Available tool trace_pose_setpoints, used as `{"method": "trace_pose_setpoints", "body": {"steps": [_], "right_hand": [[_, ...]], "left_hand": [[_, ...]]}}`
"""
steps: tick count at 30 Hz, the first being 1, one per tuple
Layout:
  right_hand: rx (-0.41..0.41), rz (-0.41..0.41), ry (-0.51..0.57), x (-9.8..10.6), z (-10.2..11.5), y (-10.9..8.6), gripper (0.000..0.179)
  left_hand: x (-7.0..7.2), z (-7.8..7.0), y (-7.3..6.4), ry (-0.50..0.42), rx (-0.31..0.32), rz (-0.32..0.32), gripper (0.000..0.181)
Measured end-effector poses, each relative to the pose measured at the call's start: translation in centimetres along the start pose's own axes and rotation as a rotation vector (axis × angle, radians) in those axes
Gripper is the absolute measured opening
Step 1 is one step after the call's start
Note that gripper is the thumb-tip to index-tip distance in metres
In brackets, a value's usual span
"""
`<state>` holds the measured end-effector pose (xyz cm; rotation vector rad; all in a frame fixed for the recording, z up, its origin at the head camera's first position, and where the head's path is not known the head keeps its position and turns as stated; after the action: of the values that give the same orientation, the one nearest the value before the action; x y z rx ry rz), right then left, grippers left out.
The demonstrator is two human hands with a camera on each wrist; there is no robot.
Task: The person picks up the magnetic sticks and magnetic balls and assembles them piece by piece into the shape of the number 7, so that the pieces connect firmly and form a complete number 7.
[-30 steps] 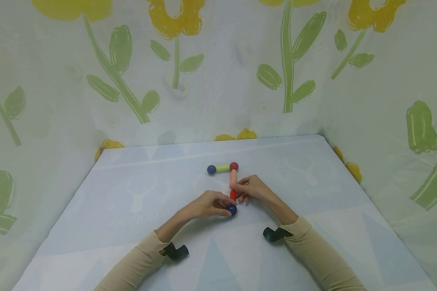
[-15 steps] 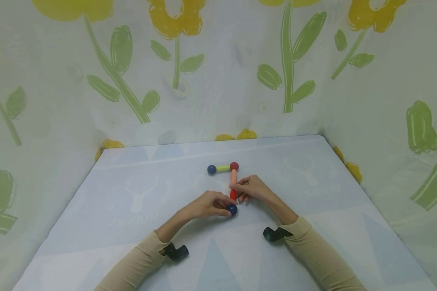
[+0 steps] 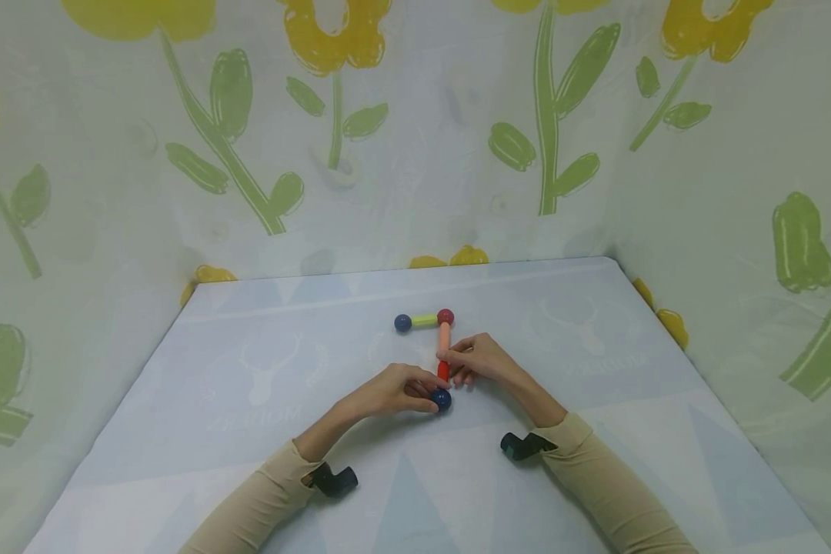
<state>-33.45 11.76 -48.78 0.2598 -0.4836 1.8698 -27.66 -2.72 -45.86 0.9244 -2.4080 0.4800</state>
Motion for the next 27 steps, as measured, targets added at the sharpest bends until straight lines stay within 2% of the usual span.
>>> {"method": "trace_pose_setpoints", "body": {"steps": [7,27], "right_hand": [[-0.005,-0.003,-0.011,-0.08,-0.13,0.12,0.051],[-0.015,0.001,-0.012,-0.09,-0.15,-0.01,0.051]], "left_hand": [[0.18,0.05,-0.26,-0.018,0.021,0.000,0.039],[0.56,-0.36,-0.98,-0.016,-0.035,0.002,0.040]]}}
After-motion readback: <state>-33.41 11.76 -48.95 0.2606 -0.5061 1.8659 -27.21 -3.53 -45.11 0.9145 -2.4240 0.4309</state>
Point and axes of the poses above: each hand's wrist, its own y-axis towards the middle knuckle, its own x-axis out of the back of the hand, z = x × y, the point moved 8 cm from there along y, towards the middle knuckle, and after that the axes turned 5 degrees about x, right-handed, at the moved point
